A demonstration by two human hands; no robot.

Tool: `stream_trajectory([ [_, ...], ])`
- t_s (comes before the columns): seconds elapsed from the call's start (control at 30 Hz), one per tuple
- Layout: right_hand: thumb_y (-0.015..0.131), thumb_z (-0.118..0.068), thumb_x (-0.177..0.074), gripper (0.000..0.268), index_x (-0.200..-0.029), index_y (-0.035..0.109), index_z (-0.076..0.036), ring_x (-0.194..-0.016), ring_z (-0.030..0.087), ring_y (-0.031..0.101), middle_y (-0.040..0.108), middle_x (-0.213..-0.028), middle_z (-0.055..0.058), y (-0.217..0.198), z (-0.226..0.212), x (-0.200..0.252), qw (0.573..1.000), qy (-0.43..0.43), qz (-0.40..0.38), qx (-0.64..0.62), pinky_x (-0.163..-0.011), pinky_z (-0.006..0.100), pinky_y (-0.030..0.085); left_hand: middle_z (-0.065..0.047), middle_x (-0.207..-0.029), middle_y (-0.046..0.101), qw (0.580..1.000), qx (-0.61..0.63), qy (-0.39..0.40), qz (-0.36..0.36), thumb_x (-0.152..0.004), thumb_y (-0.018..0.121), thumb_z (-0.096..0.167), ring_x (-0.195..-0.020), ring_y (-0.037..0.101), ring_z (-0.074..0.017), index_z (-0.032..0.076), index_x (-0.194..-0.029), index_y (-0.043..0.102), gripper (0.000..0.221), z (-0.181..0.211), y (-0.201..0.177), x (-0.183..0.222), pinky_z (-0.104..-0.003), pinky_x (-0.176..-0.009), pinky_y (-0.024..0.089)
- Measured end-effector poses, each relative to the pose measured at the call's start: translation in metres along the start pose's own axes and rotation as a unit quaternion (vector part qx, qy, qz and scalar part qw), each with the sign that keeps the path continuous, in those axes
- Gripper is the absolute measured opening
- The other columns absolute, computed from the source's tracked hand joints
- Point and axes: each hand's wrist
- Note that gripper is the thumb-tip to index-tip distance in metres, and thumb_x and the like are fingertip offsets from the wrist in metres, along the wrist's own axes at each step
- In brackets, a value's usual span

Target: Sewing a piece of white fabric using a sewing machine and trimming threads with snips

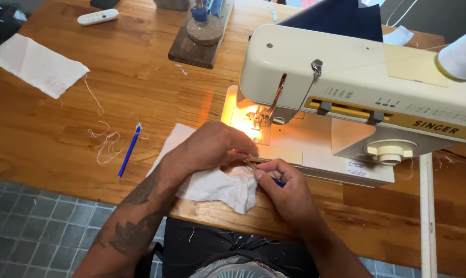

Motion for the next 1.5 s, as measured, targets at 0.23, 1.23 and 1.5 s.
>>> stream_trajectory([
  [0.23, 0.087, -0.041, -0.093, 0.026, -0.113, 0.087, -0.024, -0.081, 0.015, 0.077, 0.09, -0.093, -0.001, 0.006, -0.01, 0.02, 0.976, -0.044, 0.06, 0.204, -0.084, 0.034, 0.063, 0.008, -0.101, 0.078, 0.983, -0.059, 0.168, 0.054, -0.117, 0.072, 0.03, -0.068, 0.07, -0.0178, 0.022, -0.106, 0.076, 0.015, -0.022, 0.013, 0.008, -0.038, -0.058, 0.049],
  [1.23, 0.084, -0.046, -0.098, 0.037, -0.126, 0.084, -0.023, -0.089, 0.02, 0.088, 0.094, -0.104, 0.002, -0.031, 0.083, 0.031, 0.927, -0.196, 0.102, 0.302, -0.082, 0.037, 0.066, 0.0, -0.107, 0.079, 0.978, 0.1, 0.144, 0.118, -0.111, 0.078, 0.012, -0.096, 0.07, -0.0184, 0.015, -0.109, 0.08, 0.004, -0.079, -0.025, 0.005, -0.035, -0.087, 0.052],
  [1.5, 0.079, -0.032, -0.106, 0.032, -0.129, 0.081, -0.01, -0.11, 0.036, 0.068, 0.074, -0.124, 0.013, -0.044, 0.101, 0.031, 0.824, -0.378, 0.133, 0.401, -0.097, 0.05, 0.053, -0.001, -0.102, 0.078, 0.905, 0.417, -0.024, 0.082, -0.105, 0.082, 0.008, -0.095, 0.071, -0.0079, 0.008, -0.107, 0.081, 0.002, -0.119, -0.003, 0.012, -0.023, -0.087, 0.057],
])
Point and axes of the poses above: each hand's wrist, its own x-axis away from the middle knuckle, its own y-axis out of the palm, z = x × y
